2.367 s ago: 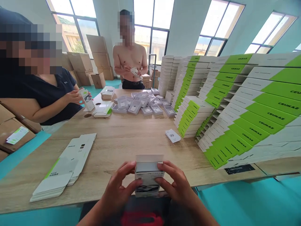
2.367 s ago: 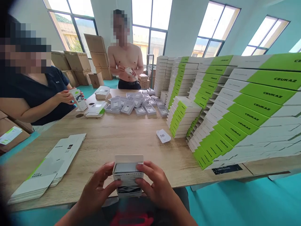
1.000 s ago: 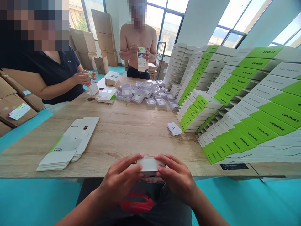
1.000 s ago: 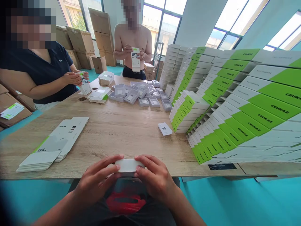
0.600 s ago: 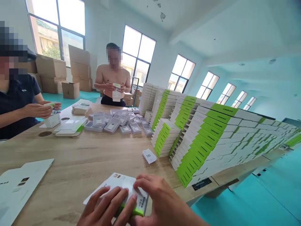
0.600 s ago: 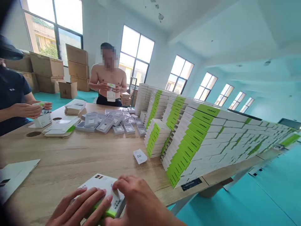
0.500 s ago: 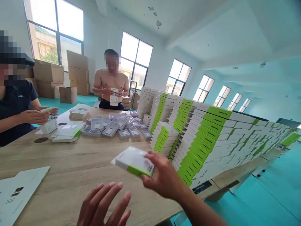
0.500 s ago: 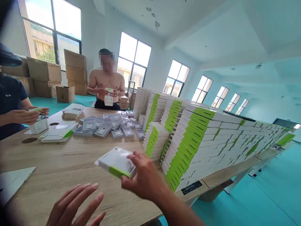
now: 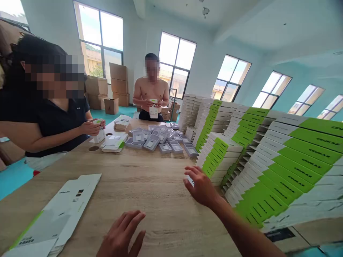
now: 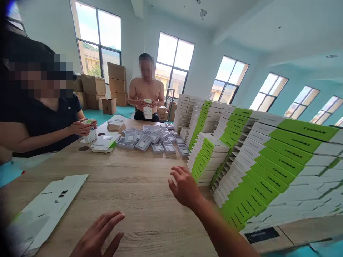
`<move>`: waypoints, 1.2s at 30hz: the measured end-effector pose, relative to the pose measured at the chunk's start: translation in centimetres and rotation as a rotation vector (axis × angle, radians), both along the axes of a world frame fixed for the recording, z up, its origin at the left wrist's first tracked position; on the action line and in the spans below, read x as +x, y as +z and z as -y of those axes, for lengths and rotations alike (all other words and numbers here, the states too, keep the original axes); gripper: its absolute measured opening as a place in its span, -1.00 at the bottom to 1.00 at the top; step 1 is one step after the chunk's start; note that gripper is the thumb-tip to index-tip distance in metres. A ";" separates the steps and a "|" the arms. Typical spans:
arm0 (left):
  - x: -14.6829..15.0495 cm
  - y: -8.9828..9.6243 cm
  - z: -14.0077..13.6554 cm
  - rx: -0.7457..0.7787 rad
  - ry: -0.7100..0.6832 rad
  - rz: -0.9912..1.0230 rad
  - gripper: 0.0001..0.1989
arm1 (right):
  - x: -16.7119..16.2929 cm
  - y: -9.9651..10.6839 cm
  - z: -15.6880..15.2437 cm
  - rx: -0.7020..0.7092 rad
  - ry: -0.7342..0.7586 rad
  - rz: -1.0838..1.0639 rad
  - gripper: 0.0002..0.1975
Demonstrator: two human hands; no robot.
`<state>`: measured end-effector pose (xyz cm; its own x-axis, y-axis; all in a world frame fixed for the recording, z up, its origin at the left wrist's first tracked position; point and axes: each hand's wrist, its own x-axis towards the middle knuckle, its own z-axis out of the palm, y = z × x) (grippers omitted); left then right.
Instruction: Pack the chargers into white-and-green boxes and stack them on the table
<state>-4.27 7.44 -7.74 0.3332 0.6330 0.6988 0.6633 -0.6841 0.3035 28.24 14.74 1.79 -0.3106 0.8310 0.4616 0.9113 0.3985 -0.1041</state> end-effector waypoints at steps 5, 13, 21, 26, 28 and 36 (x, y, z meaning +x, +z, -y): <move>3.9 2.8 -6.5 -0.565 -0.083 -0.108 -0.84 | -7.4 -7.7 -3.6 -0.288 0.182 -0.032 -0.86; 5.3 0.1 -12.6 -0.643 -0.016 -0.074 -0.77 | -10.5 -5.6 -19.8 -0.311 0.140 0.017 -0.65; 5.8 -3.7 -13.4 -0.601 -0.090 -0.256 -0.80 | -14.8 -1.3 -32.7 -0.261 0.268 0.040 -0.68; 5.9 -3.5 -13.2 -0.546 -0.109 -0.280 -0.86 | -14.7 -1.4 -32.2 -0.298 0.372 0.129 -0.77; 5.8 -2.7 -12.6 -0.457 -0.119 -0.281 -0.88 | -13.3 -2.2 -29.3 -0.322 0.399 0.176 -0.66; 5.7 1.3 -10.5 -0.230 -0.086 -0.223 -0.90 | -5.0 -8.2 -12.0 -0.338 0.121 0.171 -0.30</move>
<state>1.47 17.94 -6.44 0.5206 0.7290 0.4444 0.6738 -0.6705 0.3106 23.28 26.73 -6.41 -0.4646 0.8797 0.1014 0.8752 0.4736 -0.0986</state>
